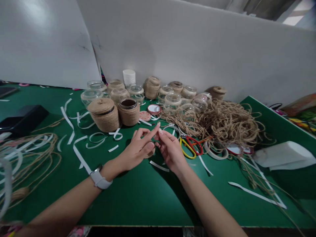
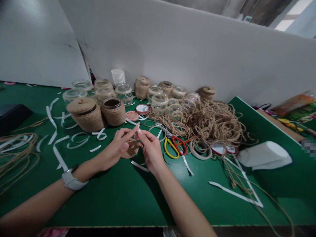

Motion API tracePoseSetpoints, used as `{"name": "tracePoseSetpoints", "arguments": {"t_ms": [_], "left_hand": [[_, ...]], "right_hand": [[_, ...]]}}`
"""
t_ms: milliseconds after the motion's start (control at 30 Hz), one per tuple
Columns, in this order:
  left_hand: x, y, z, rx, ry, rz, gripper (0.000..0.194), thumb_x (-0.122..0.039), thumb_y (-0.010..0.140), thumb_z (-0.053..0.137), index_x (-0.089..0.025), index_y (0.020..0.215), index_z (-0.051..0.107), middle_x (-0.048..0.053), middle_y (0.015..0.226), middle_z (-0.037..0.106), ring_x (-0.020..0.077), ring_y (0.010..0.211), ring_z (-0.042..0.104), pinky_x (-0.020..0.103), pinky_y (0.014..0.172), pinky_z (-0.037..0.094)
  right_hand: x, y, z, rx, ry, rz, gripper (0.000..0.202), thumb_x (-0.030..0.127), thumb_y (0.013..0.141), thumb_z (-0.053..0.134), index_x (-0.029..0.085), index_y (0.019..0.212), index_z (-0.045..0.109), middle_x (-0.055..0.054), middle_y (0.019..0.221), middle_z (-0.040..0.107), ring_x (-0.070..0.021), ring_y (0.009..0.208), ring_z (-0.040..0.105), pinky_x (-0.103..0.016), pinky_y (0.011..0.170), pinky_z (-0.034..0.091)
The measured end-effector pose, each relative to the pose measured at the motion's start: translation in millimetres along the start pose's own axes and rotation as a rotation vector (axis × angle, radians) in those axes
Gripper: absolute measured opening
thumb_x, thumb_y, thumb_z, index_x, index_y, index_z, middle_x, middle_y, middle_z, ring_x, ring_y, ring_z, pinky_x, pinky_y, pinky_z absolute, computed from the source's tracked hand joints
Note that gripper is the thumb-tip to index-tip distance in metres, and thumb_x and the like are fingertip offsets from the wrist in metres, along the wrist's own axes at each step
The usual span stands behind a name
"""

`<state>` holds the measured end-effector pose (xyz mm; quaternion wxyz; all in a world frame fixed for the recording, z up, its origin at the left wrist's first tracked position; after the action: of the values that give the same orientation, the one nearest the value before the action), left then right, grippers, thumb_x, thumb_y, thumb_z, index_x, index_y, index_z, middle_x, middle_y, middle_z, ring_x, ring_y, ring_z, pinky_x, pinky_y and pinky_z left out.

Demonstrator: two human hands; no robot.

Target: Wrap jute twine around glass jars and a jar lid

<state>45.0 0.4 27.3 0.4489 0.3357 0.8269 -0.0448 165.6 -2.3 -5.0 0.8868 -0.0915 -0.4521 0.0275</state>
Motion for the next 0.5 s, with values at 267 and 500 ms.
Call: {"name": "tracePoseSetpoints", "arguments": {"t_ms": [267, 500], "left_hand": [[2, -1, -4.4, -0.046, 0.394, 0.121, 0.071, -0.070, 0.090, 0.026, -0.036, 0.152, 0.022, 0.011, 0.119, 0.044, 0.0284, 0.107, 0.039, 0.052, 0.099, 0.033], [-12, -2, -28.2, -0.277, 0.565, 0.304, 0.044, -0.044, 0.100, 0.033, -0.029, 0.134, 0.056, 0.010, 0.106, 0.054, 0.0248, 0.102, 0.046, 0.041, 0.091, 0.038]], "right_hand": [[0, 0, -3, -0.032, 0.085, 0.080, 0.028, 0.035, 0.058, 0.085, 0.021, 0.077, 0.070, 0.004, 0.068, 0.065, -0.0100, 0.064, 0.059, -0.021, 0.057, 0.045], [0, 2, -3, -0.037, 0.044, 0.082, 0.027, 0.035, 0.058, 0.083, 0.019, 0.074, 0.068, 0.004, 0.065, 0.062, -0.0079, 0.060, 0.055, -0.019, 0.054, 0.043]]}}
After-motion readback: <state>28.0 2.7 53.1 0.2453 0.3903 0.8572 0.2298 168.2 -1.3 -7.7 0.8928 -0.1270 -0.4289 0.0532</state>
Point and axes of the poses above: each hand's wrist, its own y-axis towards the middle knuckle, its own z-axis out of the palm, x = y × z, the point moved 6 cm from there along y, towards the middle knuckle
